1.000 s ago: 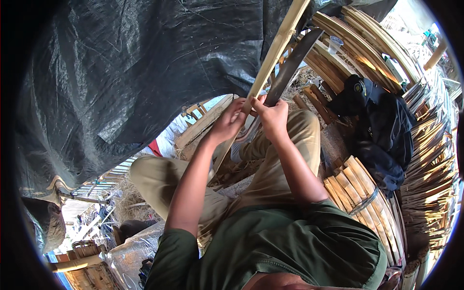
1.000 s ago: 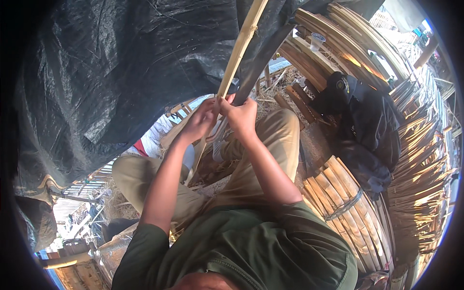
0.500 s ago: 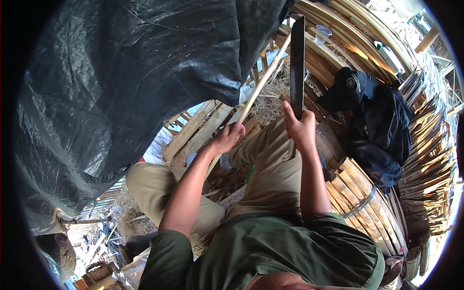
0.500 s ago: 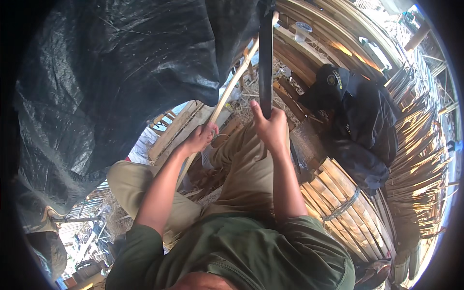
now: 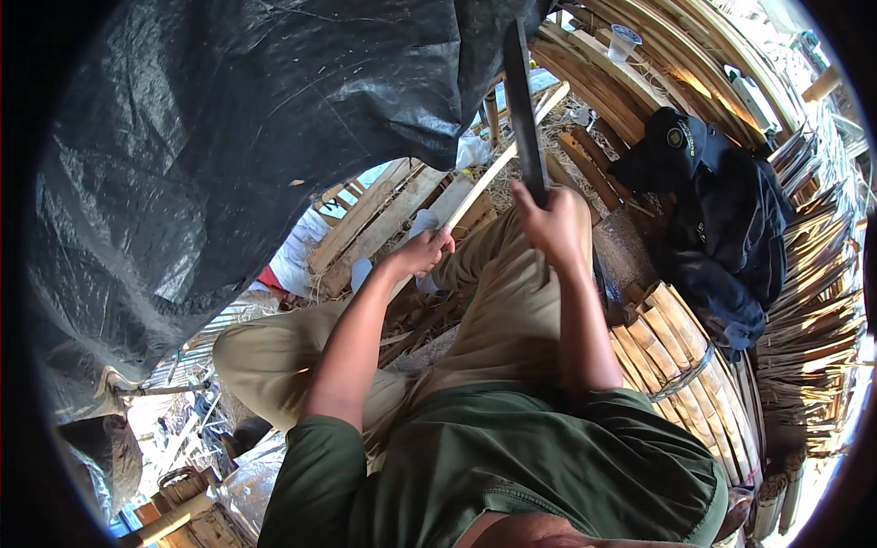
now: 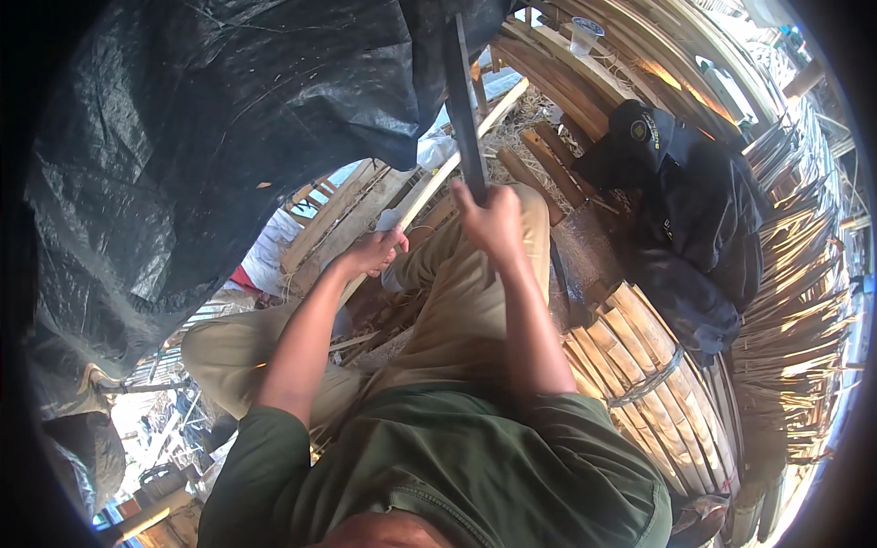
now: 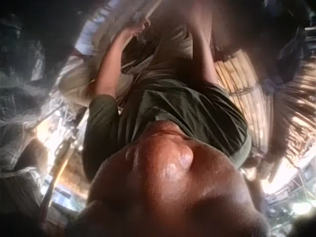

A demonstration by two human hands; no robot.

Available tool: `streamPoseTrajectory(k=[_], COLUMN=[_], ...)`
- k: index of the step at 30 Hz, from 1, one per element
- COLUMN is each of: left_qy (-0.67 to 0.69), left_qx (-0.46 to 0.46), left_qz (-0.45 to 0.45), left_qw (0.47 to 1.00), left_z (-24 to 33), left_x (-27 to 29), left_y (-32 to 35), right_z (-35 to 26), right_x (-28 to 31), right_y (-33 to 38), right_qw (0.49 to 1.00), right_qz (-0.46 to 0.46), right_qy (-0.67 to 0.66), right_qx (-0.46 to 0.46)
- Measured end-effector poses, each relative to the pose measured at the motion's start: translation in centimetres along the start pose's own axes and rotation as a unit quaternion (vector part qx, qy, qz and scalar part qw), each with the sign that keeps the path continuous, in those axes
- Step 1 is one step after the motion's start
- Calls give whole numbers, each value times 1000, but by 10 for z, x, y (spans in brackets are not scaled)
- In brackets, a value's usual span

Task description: The person cuts, splits, and shaves bamboo sticks using a knife.

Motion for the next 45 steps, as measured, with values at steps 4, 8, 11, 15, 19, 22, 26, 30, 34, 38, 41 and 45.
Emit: streamPoseTrajectory(k=[4, 8, 11, 15, 19, 22, 26, 30, 34, 38, 41, 45], left_qy=[-183, -261, -283, -307, -298, -284, -286, -276, -241, -224, -210, -331], left_qx=[-102, -144, -174, -173, -126, -121, -74, -119, -130, -64, -46, -120], left_qz=[131, 158, 181, 181, 149, 134, 153, 195, 227, 253, 244, 225], left_qw=[969, 941, 926, 918, 934, 942, 943, 933, 935, 939, 945, 909], left_z=[-21, -57, -66, -86, -77, -71, -83, -73, -28, -23, 1, 8], left_x=[-20, -33, -42, -29, -22, -15, 29, 60, 48, 65, 66, 103], left_y=[8, -6, -4, -15, -25, -28, -35, -28, -27, -8, -6, 24], right_z=[21, 53, 66, 58, 66, 63, 61, 66, 77, 55, 65, 70], right_x=[-67, -108, -121, -121, -115, -103, -103, -96, -81, -85, -77, -76], right_y=[-13, -14, -6, 5, 4, 13, 17, 15, 5, 19, 12, 3], right_qw=[994, 989, 983, 975, 980, 986, 984, 983, 989, 988, 988, 981], right_qz=[-30, -82, -120, -166, -168, -150, -164, -158, -124, -126, -102, -84], right_qy=[109, 115, 110, 135, 63, 41, 35, -19, -27, -51, -75, -145], right_qx=[1, -38, -81, -59, -87, -63, -66, -93, -78, -72, -83, -93])
Point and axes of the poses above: each hand's wrist, its own y-axis away from the middle knuckle, its own x-axis out of the back of the hand, z = x × y, the point moved 1 cm from there along -y, towards the middle knuckle
